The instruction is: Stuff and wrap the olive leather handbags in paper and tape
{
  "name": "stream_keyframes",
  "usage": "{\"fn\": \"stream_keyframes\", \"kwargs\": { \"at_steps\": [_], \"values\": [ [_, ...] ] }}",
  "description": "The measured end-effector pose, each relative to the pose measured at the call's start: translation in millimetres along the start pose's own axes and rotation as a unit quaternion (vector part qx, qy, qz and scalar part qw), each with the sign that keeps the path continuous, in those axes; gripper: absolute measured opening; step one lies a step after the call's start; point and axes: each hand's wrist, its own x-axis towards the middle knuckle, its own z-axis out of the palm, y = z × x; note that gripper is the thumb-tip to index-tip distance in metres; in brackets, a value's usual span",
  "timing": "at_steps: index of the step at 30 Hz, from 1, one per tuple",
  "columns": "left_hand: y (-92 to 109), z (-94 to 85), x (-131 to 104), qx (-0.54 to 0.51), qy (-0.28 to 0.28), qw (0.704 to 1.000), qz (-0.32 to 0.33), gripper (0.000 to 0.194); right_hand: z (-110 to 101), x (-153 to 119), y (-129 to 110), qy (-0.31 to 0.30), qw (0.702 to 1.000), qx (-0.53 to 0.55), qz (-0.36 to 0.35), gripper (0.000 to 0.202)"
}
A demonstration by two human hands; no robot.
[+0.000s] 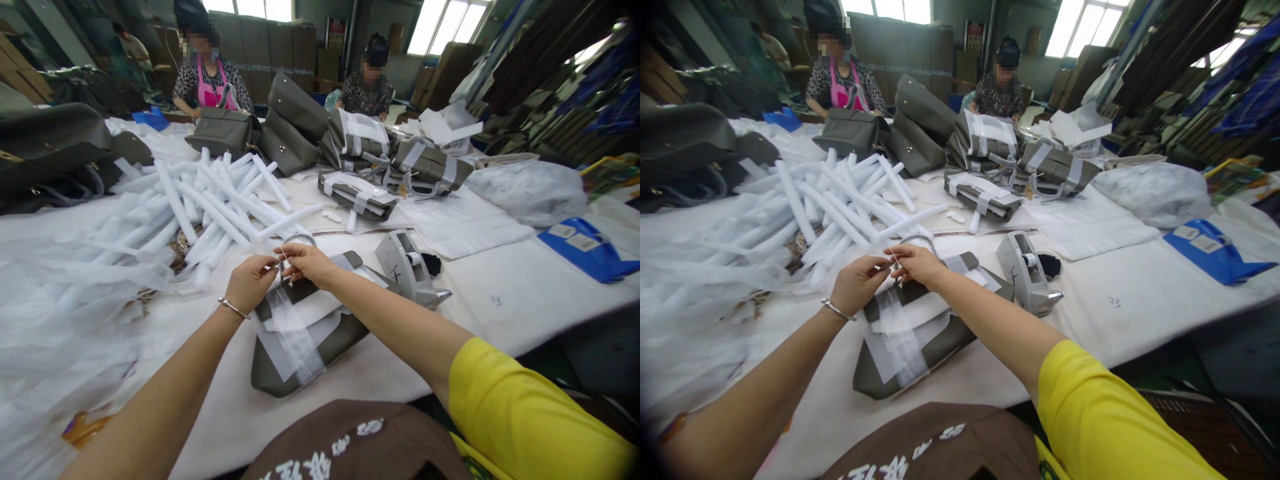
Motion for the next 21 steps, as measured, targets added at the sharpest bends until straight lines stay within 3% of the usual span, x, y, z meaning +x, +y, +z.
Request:
{"fn": "stream_keyframes", "kwargs": {
  "at_steps": [3, 6, 11, 13, 16, 21],
  "values": [
    [3, 1.4, 1, -0.033, -0.015, 0.999, -0.003, 0.022, 1, -2, 7, 0.017, 0.986, -0.139, -0.085, 0.035],
    [4, 4.3, 2, -0.139, -0.054, 0.988, -0.041, 0.024, -1, -6, 11, 0.036, 0.945, -0.271, -0.182, 0.033],
    [11, 3.5, -1, -0.365, -0.137, 0.914, -0.112, 0.035, -2, -14, 7, 0.056, 0.875, -0.423, -0.227, 0.034],
    [11, 0.5, -3, -0.427, -0.145, 0.882, -0.138, 0.035, -3, -16, 6, 0.066, 0.849, -0.474, -0.223, 0.026],
    [5, -3.9, -6, -0.417, -0.105, 0.878, -0.211, 0.027, -7, -19, 6, 0.087, 0.816, -0.538, -0.192, 0.021],
    [-15, -1.6, -10, -0.329, -0.068, 0.894, -0.296, 0.033, -10, -33, 7, 0.089, 0.774, -0.603, -0.170, 0.022]
  ]
}}
